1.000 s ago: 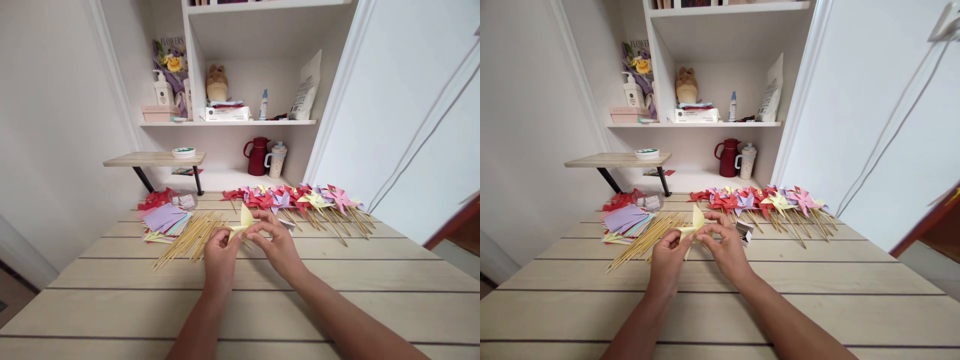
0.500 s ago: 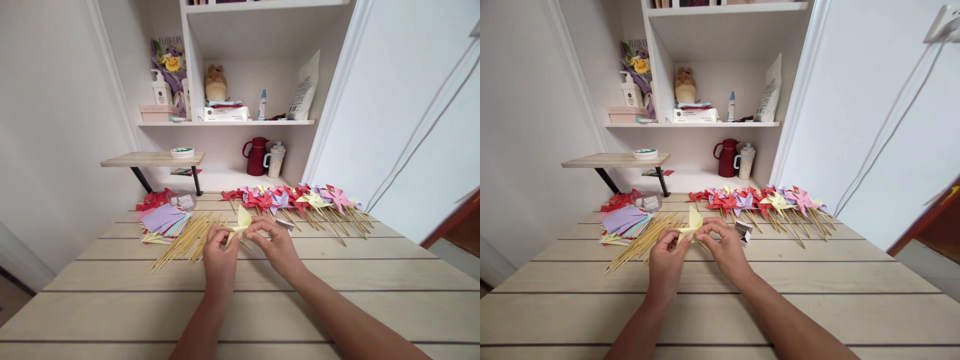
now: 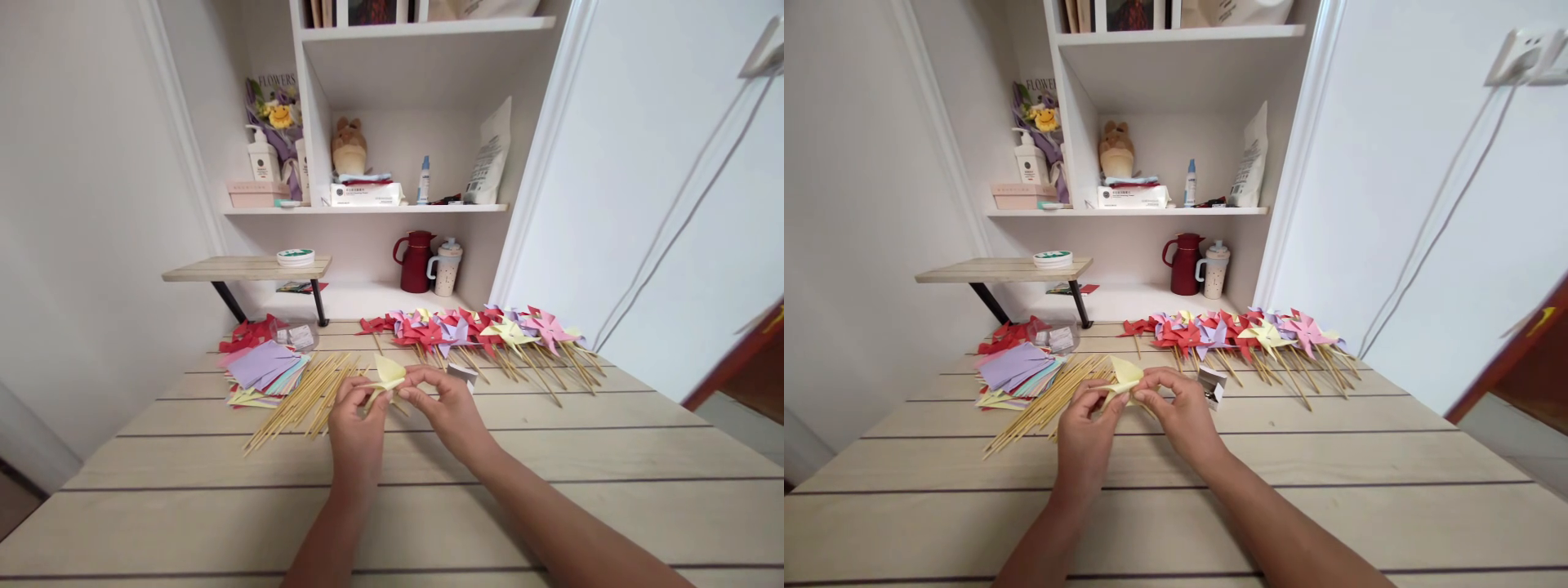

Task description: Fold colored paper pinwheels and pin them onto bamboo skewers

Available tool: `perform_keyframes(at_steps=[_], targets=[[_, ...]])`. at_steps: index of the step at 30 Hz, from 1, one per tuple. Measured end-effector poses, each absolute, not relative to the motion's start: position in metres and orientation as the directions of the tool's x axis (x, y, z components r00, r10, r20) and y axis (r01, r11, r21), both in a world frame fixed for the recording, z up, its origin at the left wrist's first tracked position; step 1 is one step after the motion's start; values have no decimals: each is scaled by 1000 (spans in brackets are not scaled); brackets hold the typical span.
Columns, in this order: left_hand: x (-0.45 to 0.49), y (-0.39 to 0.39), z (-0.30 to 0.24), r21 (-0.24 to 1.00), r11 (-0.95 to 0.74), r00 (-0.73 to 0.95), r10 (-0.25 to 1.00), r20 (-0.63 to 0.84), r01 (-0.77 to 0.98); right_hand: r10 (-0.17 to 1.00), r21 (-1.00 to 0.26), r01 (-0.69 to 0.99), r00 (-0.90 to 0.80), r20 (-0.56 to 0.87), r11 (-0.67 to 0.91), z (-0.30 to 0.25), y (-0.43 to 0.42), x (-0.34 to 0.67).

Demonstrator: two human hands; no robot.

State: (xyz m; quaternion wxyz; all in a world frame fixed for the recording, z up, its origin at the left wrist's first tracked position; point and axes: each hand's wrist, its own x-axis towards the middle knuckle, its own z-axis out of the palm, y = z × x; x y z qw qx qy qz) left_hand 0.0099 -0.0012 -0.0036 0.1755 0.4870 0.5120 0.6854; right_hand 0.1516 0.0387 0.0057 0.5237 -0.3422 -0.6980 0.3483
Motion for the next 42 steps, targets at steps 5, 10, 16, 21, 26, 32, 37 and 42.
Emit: perform_keyframes(at_steps=[5,10,16,21,26,32,37,42], targets=[[11,-2,-1,871,-411,-472,732,491,269,860,-856,136,-206,468,498,9,36,151],[10,-2,-1,865,-416,-472,725,502,280,854,-856,98,-188,486,508,10,36,150],[10,-2,-2,850,-426,-472,707,527,309,873,-879,42,-151,465,475,10,35,149],[10,-3,-3,799,-464,-431,675,599,384,872,-881,52,-180,455,470,12,35,149],[11,-2,-5,740,-482,-411,623,666,469,873,-875,81,-158,462,478,8,37,150],[10,-4,-3,724,-495,-396,614,683,481,850,-850,88,-164,501,519,4,38,151],[10,-5,-2,719,-494,-400,605,688,489,848,-848,96,-167,503,522,5,38,151],[11,-5,-3,677,-514,-365,583,726,527,847,-846,101,-161,506,524,4,40,151]])
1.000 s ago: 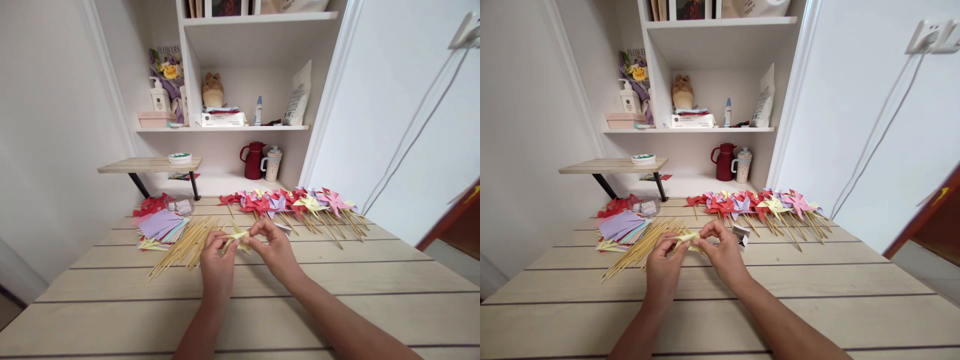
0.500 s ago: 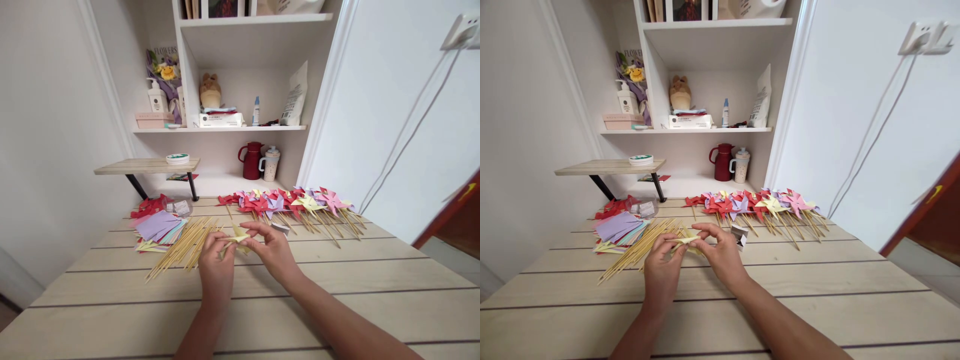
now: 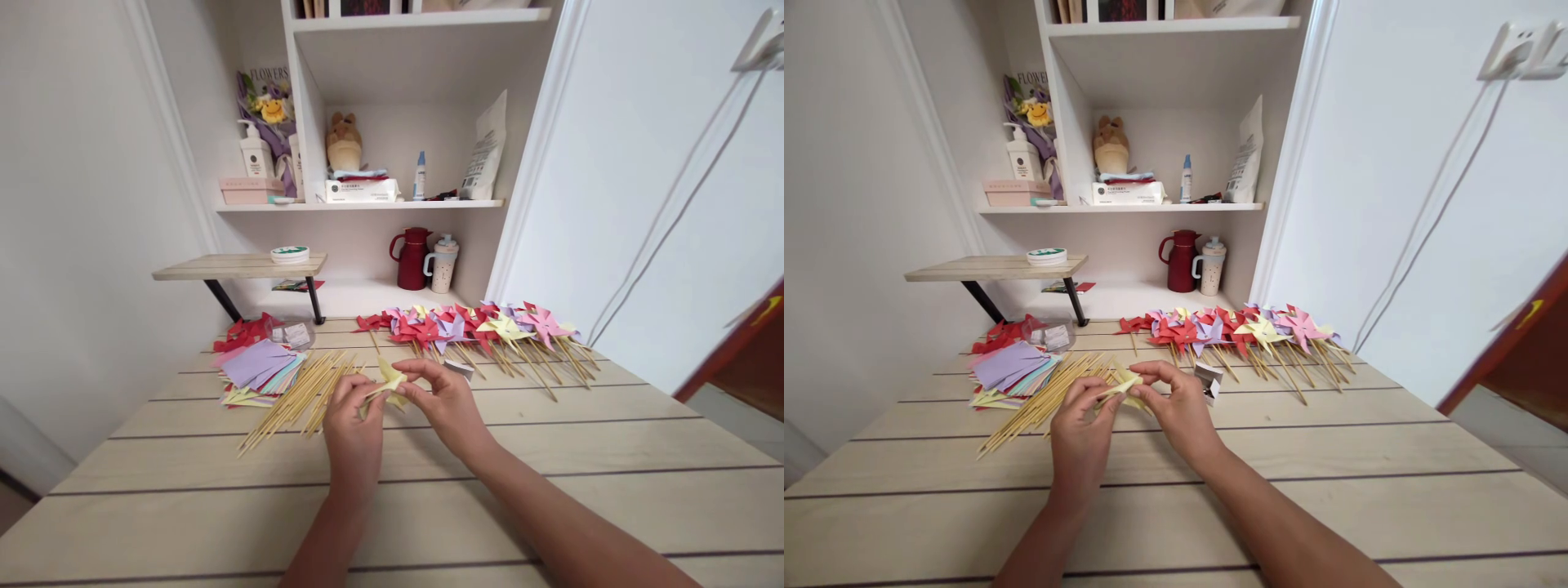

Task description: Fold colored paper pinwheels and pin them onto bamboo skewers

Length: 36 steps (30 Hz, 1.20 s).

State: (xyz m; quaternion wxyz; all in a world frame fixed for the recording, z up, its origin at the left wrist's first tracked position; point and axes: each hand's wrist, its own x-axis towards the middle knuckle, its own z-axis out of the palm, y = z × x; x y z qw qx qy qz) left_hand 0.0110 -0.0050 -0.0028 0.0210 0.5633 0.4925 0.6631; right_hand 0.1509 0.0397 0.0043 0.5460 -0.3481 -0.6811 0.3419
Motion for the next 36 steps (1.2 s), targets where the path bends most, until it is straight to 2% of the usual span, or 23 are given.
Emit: perform_keyframes(at_steps=[11,18,24,31,33,36], targets=[[8,-2,-10,540,-491,-274,513,813,684,852,-855,73,-162,497,513,4,40,149],[7,-7,-9,290,-435,-104,402,910,852,866,-885,-13,-198,459,466,2,43,153],[10,-13,-2,159,-431,-23,304,952,888,811,-821,14,-165,561,570,3,40,156],[12,-15,0,101,-425,-4,224,975,899,786,-788,52,-136,603,613,3,35,154],[12,-14,-1,120,-428,-17,237,971,896,790,-791,55,-133,599,609,4,34,153],[11,-11,-4,212,-423,-93,286,954,881,803,-806,35,-124,582,590,4,35,152]])
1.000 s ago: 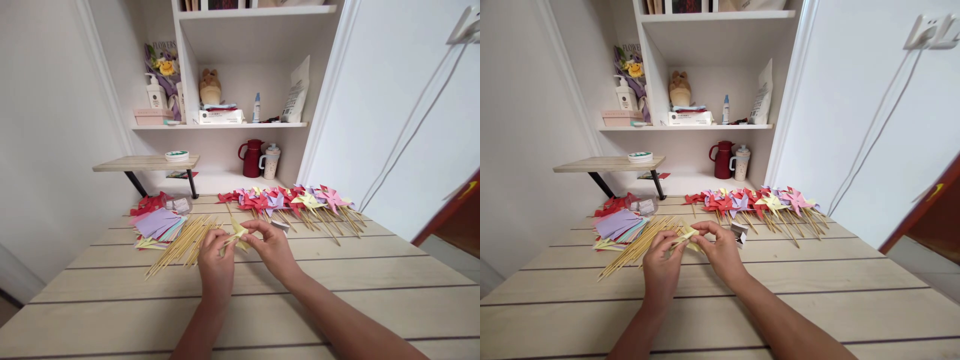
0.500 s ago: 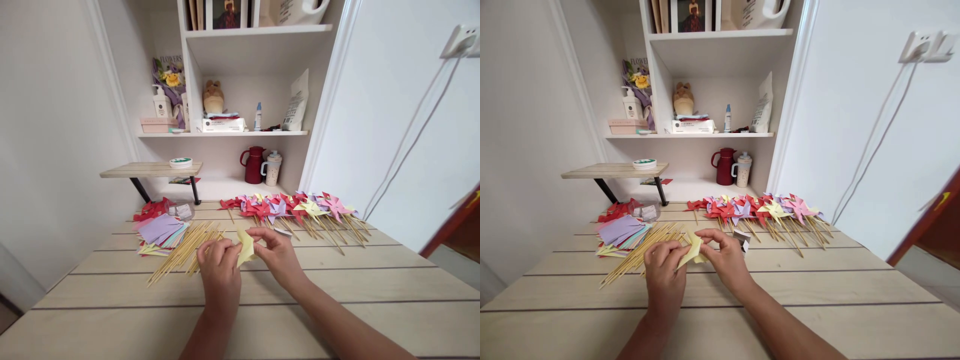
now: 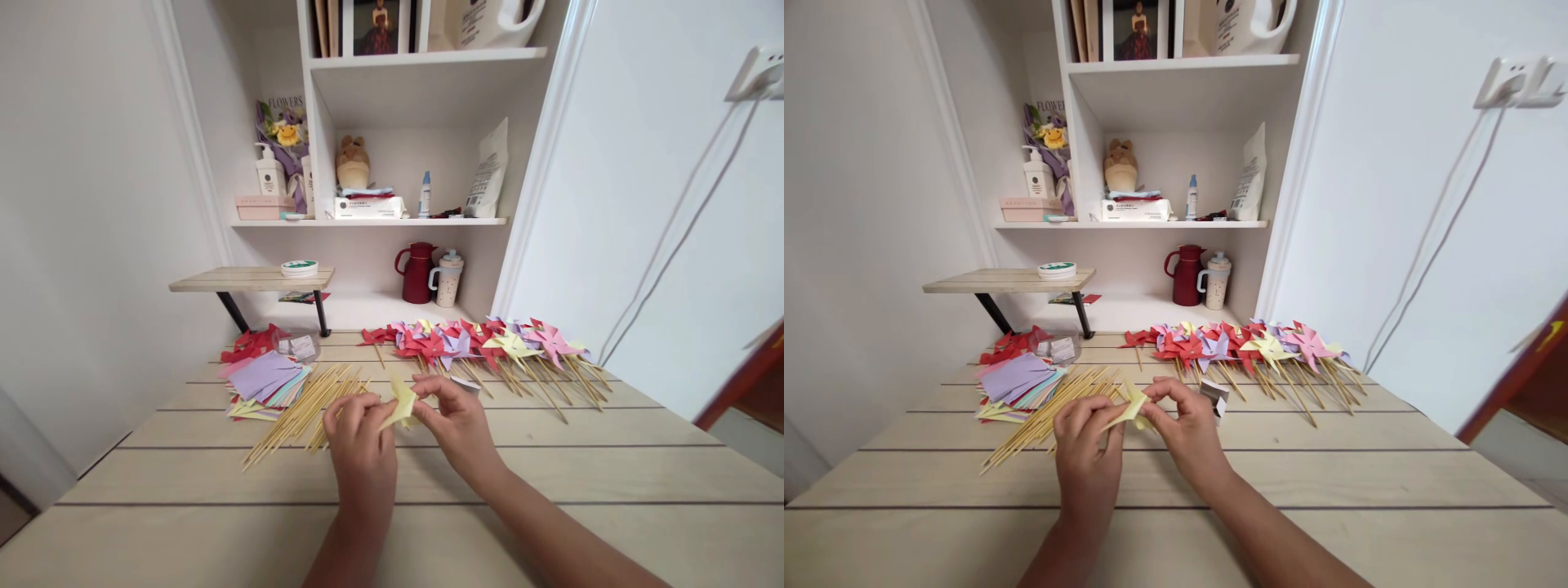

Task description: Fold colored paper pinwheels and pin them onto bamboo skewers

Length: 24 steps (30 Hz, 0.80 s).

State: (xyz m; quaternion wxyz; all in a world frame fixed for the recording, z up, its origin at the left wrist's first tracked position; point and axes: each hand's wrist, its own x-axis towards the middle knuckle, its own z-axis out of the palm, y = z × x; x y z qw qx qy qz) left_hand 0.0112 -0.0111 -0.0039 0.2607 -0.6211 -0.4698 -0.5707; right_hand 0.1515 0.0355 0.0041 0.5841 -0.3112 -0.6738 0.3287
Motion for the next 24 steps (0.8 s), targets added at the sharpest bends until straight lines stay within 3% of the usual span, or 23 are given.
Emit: perform_keyframes(at_steps=[11,24], targets=[[12,-5,-12,421,-381,-295,346,890,823,826,-832,-7,-113,552,555,0,42,151],[11,-4,-10,341,-468,-221,294,930,815,819,-824,-8,-103,564,566,-2,41,151]])
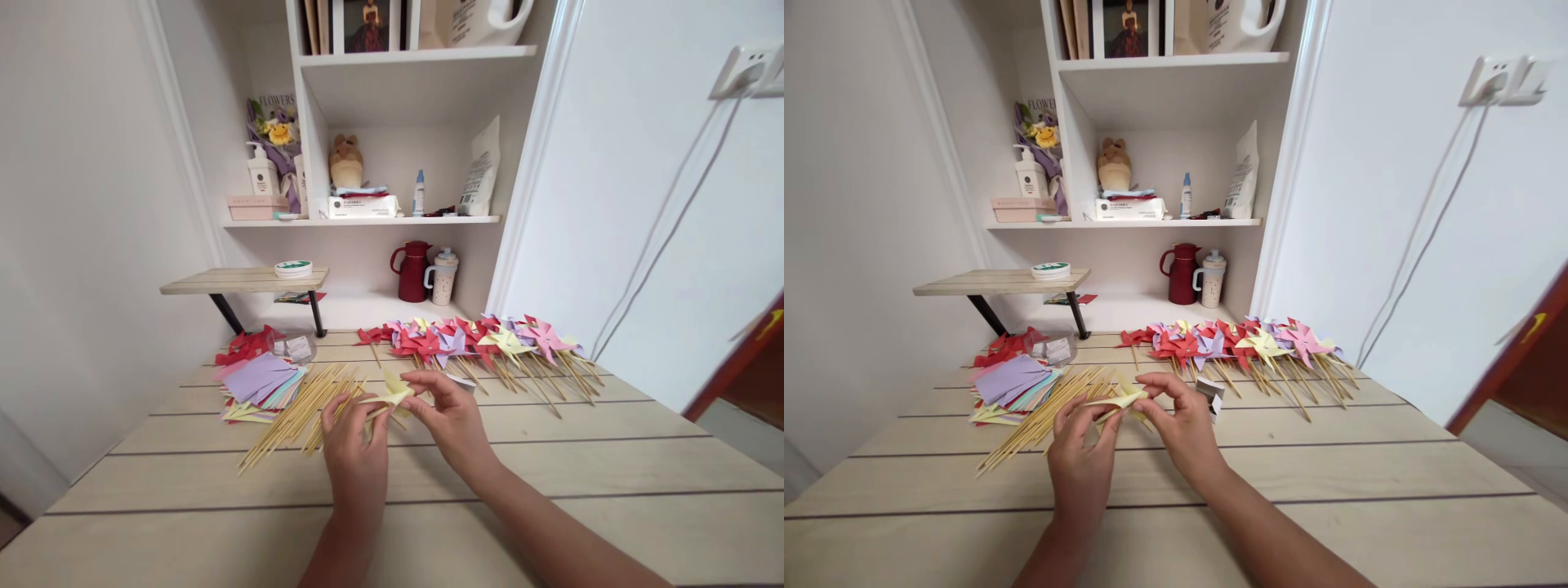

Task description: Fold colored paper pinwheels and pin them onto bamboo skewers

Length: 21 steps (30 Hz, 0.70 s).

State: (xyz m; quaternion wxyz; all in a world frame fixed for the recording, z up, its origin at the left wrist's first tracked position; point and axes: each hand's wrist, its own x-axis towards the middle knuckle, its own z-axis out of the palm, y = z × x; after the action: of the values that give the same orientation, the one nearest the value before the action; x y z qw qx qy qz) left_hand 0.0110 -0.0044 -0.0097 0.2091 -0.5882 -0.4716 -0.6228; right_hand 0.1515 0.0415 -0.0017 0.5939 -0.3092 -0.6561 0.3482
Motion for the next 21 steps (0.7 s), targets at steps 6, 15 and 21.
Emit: perform_keyframes(at_steps=[6,15,21], targets=[[14,-7,-12,453,-441,-316,350,882,775,796,-800,-23,-85,599,599,-2,40,152],[20,-7,-13,745,-424,-529,528,665,515,794,-798,-25,-93,601,601,-3,41,152],[16,-5,-14,669,-409,-447,516,730,620,789,-791,10,-92,608,611,-2,40,152]])
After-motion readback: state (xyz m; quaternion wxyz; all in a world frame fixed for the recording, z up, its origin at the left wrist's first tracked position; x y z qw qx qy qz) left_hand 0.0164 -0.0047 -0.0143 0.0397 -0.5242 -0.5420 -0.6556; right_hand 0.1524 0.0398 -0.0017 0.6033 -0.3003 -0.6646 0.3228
